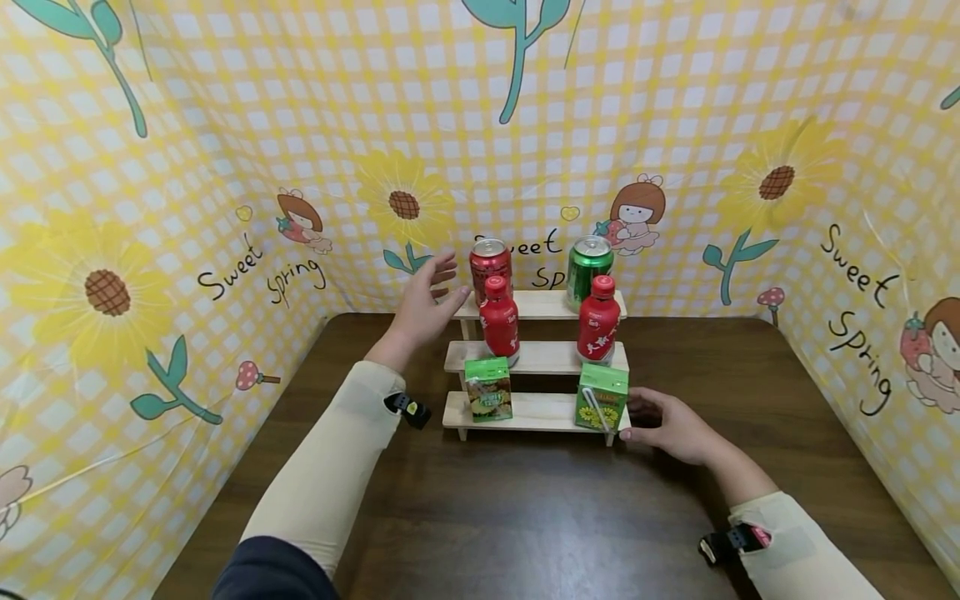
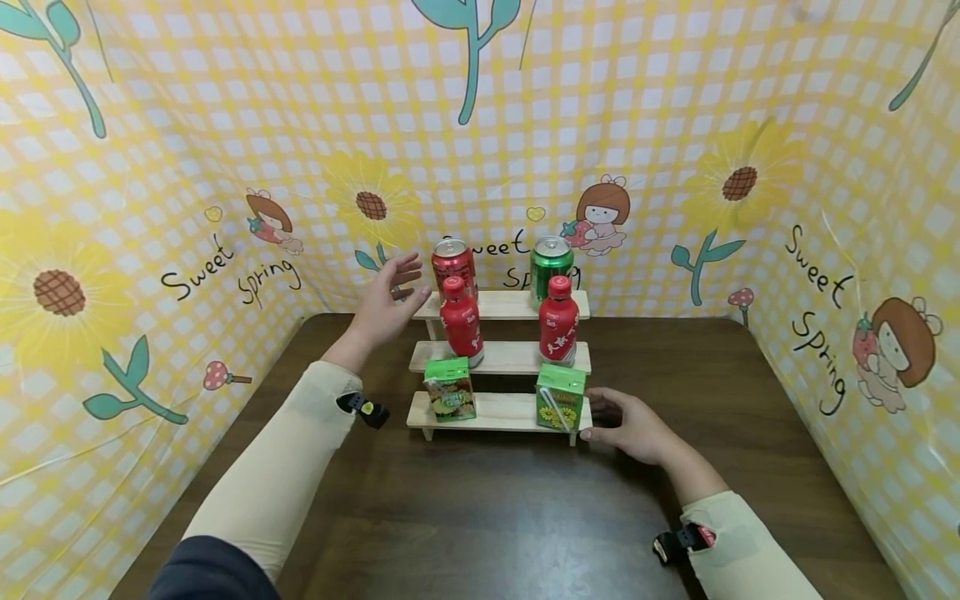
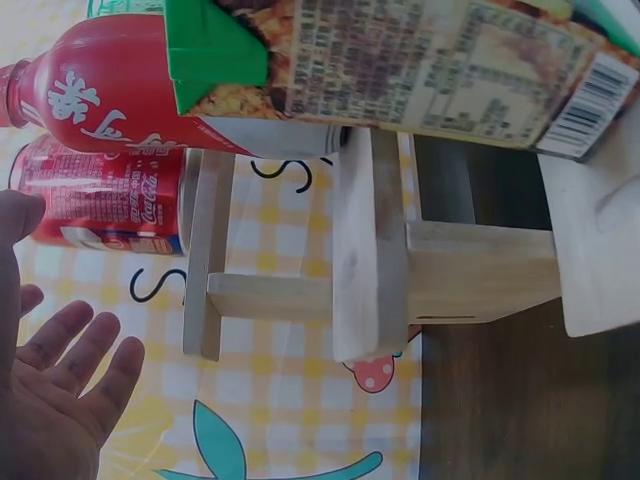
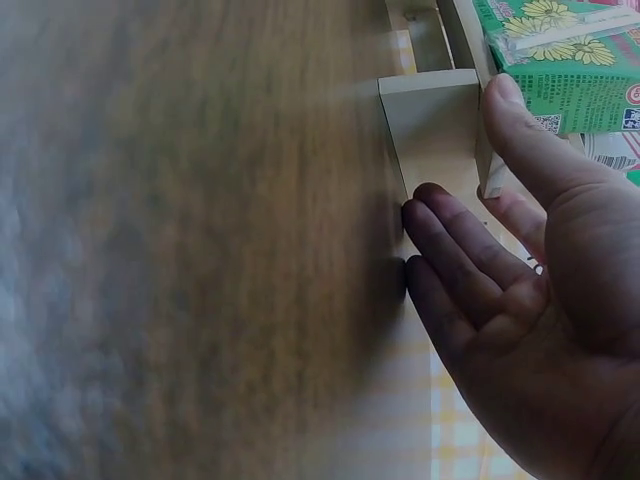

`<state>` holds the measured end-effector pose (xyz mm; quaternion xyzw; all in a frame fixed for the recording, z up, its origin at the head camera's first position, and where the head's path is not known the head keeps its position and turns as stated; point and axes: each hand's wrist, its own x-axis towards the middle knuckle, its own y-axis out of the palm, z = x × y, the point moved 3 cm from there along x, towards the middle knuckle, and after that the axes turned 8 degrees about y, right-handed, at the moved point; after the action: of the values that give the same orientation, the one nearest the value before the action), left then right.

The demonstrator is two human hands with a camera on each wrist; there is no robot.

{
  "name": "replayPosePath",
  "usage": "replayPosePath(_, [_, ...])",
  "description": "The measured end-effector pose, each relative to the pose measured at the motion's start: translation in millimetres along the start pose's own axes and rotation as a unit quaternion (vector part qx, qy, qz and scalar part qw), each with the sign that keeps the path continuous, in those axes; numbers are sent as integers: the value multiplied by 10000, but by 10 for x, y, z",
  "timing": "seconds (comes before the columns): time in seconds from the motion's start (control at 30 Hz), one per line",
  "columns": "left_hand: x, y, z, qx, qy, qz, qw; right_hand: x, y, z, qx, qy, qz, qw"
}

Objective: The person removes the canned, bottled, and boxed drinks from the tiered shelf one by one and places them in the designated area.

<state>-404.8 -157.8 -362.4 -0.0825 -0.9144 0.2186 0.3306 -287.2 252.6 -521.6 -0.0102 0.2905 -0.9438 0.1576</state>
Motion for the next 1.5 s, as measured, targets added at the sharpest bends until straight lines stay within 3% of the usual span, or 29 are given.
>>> replayPosePath(0.3, [123,62,-38,6,-62,92,9999,-3,0,10,-101,150,18,9998])
replayPosePath(0.9, [255,149,-22,-510,-231,196,9982,5,12,18,-201,29,-13,9998])
replayPosePath(1.5, [446,225,-128,31,-190,530,9984,-4,-9,7,-180,90,-59,9998])
